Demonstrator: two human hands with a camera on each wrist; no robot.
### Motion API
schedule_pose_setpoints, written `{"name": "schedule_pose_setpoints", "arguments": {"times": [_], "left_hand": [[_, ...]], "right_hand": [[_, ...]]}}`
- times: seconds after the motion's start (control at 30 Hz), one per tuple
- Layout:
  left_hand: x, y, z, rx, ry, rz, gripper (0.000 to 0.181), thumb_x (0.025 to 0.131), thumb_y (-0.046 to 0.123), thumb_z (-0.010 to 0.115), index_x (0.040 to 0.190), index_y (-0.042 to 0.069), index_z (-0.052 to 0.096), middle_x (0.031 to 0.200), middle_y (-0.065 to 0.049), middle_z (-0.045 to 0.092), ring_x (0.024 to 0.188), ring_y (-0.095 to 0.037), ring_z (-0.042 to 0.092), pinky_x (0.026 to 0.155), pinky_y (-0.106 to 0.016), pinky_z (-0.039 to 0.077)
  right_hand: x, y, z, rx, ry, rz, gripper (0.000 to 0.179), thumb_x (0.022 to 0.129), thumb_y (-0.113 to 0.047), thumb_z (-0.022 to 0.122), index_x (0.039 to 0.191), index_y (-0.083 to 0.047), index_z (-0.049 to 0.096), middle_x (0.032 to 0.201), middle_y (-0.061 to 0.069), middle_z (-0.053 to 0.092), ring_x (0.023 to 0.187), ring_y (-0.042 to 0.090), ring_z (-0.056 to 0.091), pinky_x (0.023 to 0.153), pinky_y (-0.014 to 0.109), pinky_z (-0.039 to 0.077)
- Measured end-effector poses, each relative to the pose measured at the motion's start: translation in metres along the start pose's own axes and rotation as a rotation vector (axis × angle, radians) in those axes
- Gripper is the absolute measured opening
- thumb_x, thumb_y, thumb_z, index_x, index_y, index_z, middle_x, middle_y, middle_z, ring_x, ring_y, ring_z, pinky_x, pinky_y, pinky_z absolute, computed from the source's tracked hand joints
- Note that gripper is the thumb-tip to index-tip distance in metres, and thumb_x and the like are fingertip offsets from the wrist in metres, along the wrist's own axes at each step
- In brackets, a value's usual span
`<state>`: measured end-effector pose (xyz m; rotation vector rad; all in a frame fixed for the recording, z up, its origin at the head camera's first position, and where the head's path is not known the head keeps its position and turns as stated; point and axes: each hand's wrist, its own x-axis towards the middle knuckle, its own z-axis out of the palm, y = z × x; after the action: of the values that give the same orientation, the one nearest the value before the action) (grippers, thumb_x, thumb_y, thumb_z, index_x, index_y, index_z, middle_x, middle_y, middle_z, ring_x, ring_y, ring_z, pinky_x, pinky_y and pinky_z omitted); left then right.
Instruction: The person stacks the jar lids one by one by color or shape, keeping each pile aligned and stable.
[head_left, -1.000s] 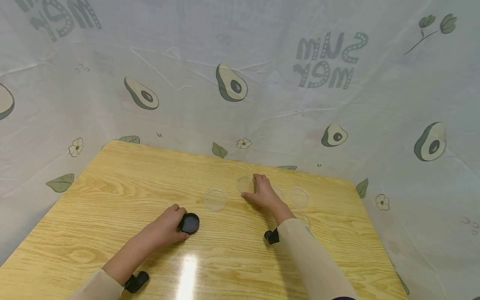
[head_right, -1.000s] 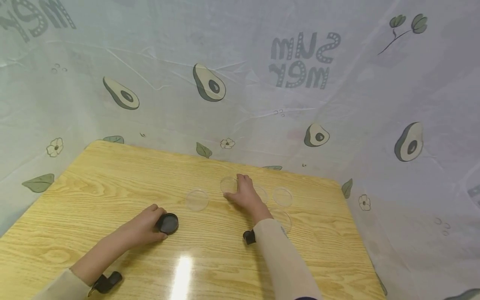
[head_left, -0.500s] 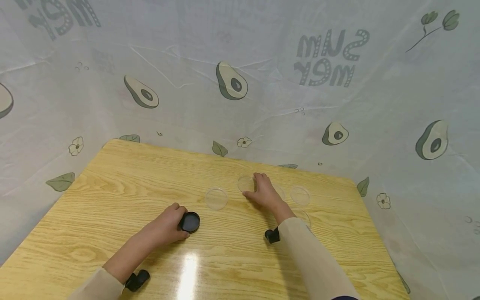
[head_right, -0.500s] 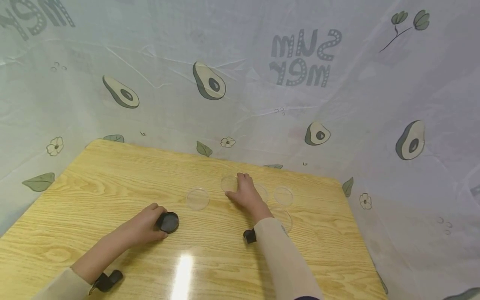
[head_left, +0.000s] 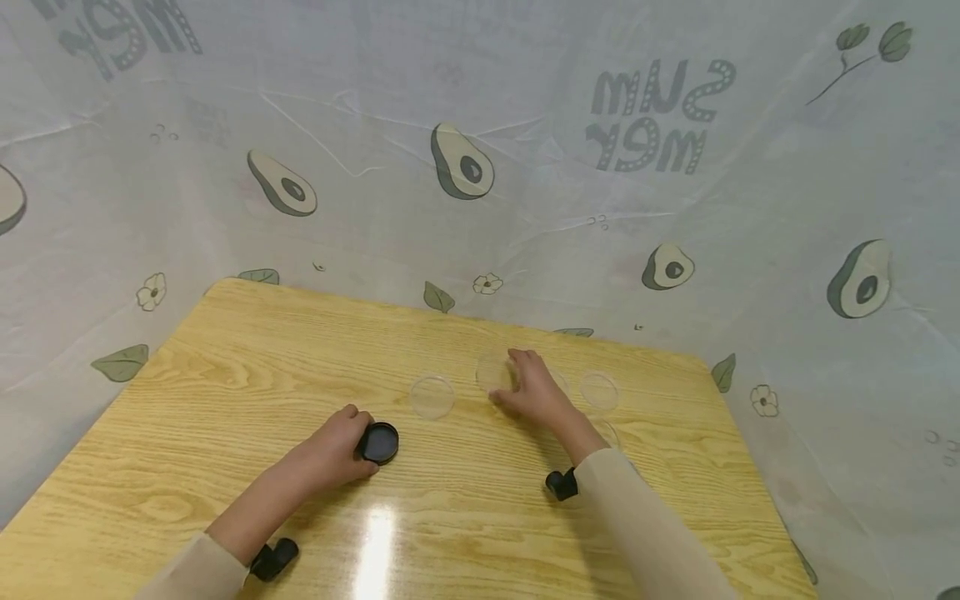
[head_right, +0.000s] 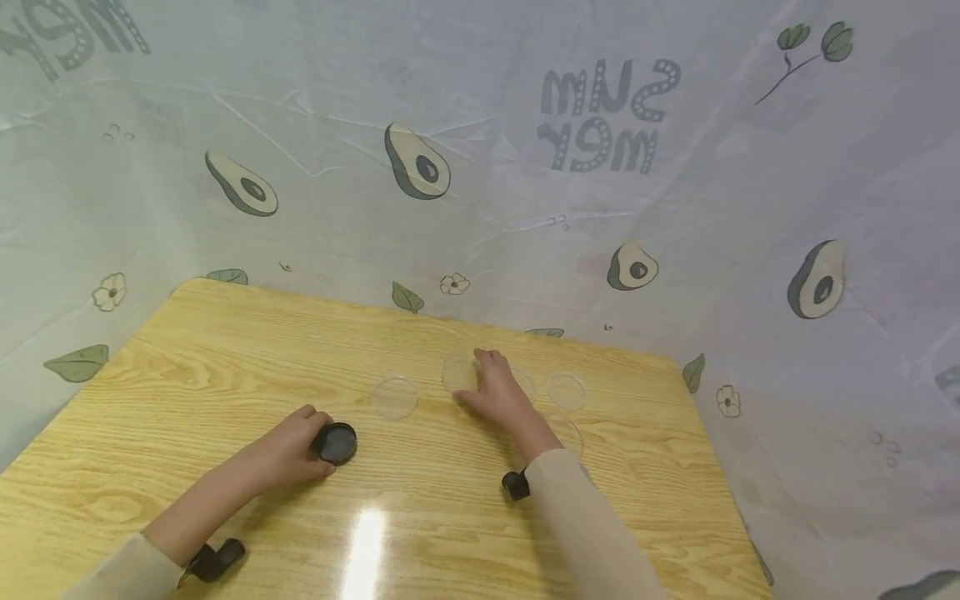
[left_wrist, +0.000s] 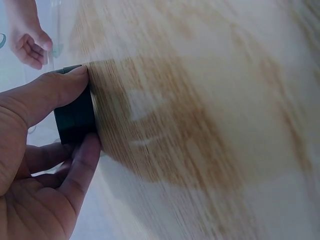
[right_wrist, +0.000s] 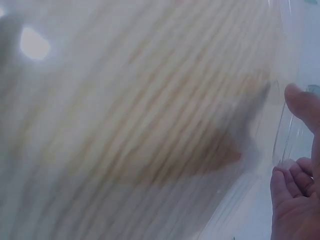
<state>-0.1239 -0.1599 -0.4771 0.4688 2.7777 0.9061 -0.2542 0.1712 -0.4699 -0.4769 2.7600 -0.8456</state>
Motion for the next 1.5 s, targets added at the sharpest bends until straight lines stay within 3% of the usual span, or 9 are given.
{"name": "schedule_pose_setpoints", "arguments": {"times": [0.2, 0.63, 1.0, 1.5], "left_hand": [[0.000, 0.000, 0.000, 0.001, -0.008, -0.010, 0.051, 0.081, 0.015, 0.092, 0.117, -0.006, 0.063, 0.103, -0.013, 0.058, 0.093, -0.025, 0.060, 0.082, -0.043, 0.055], [0.002, -0.002, 0.001, 0.023, 0.001, 0.014, 0.051, 0.081, 0.017, 0.091, 0.117, -0.006, 0.063, 0.101, -0.013, 0.058, 0.091, -0.024, 0.059, 0.081, -0.043, 0.055], [-0.001, 0.003, 0.000, 0.019, -0.018, -0.021, 0.051, 0.082, 0.016, 0.090, 0.120, -0.006, 0.063, 0.104, -0.013, 0.058, 0.096, -0.026, 0.060, 0.084, -0.045, 0.055], [-0.001, 0.005, -0.002, 0.029, -0.015, -0.013, 0.051, 0.082, 0.016, 0.090, 0.118, -0.007, 0.063, 0.103, -0.014, 0.058, 0.094, -0.026, 0.060, 0.083, -0.044, 0.055]], "right_hand": [[-0.017, 0.001, 0.002, -0.035, -0.024, -0.058, 0.084, 0.095, -0.029, 0.079, 0.159, 0.004, 0.034, 0.155, 0.025, 0.043, 0.146, 0.043, 0.041, 0.117, 0.058, 0.039], [-0.055, -0.009, 0.013, -0.004, -0.106, -0.141, 0.085, 0.092, -0.030, 0.083, 0.157, 0.001, 0.040, 0.153, 0.020, 0.047, 0.143, 0.038, 0.048, 0.114, 0.055, 0.043], [-0.085, -0.014, 0.024, -0.002, -0.191, -0.200, 0.085, 0.093, -0.036, 0.081, 0.157, 0.000, 0.040, 0.150, 0.017, 0.049, 0.139, 0.034, 0.051, 0.111, 0.053, 0.045], [-0.096, -0.015, 0.031, -0.040, -0.184, -0.234, 0.082, 0.094, -0.038, 0.080, 0.157, -0.003, 0.041, 0.152, 0.016, 0.049, 0.144, 0.034, 0.047, 0.115, 0.054, 0.043]]}}
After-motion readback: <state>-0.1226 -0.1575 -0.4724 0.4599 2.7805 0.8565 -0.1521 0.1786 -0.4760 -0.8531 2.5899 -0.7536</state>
